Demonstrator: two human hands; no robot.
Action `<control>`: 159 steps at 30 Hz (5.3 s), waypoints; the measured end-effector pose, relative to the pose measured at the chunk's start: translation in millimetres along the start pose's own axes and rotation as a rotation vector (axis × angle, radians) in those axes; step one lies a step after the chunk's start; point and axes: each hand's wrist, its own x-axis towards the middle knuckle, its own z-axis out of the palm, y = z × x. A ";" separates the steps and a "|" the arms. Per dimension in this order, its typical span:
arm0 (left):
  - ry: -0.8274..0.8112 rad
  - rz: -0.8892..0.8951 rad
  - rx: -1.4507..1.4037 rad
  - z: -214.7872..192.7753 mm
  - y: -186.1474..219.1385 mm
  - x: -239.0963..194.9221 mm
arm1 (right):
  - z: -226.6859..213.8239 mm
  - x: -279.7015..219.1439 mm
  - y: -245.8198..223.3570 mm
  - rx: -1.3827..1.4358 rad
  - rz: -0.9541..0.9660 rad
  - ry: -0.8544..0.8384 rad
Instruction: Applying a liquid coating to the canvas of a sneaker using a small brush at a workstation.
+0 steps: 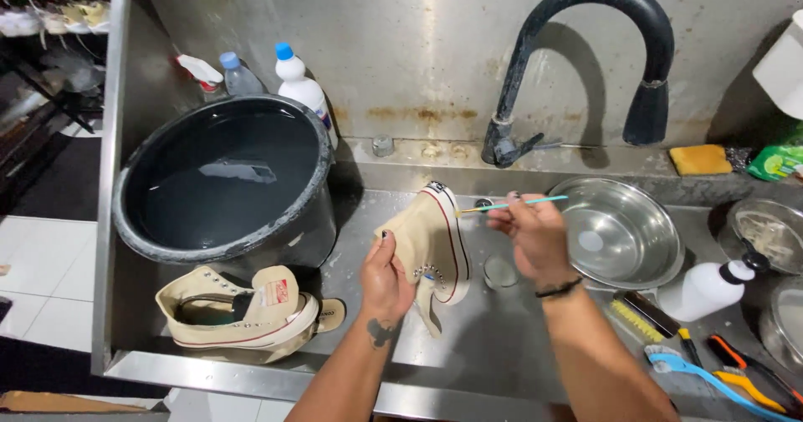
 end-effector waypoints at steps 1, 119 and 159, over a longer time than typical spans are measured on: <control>-0.002 0.007 0.002 7.3 3.9 -6.4 | 9.5 -0.4 4.1 0.005 -0.002 -0.005; -0.318 0.041 -0.022 53.0 18.0 -41.3 | 56.5 -23.0 40.6 -0.011 -0.136 -0.229; -0.327 0.031 -0.082 49.8 19.8 -38.5 | 76.2 -46.3 -19.6 -0.506 -0.800 -0.625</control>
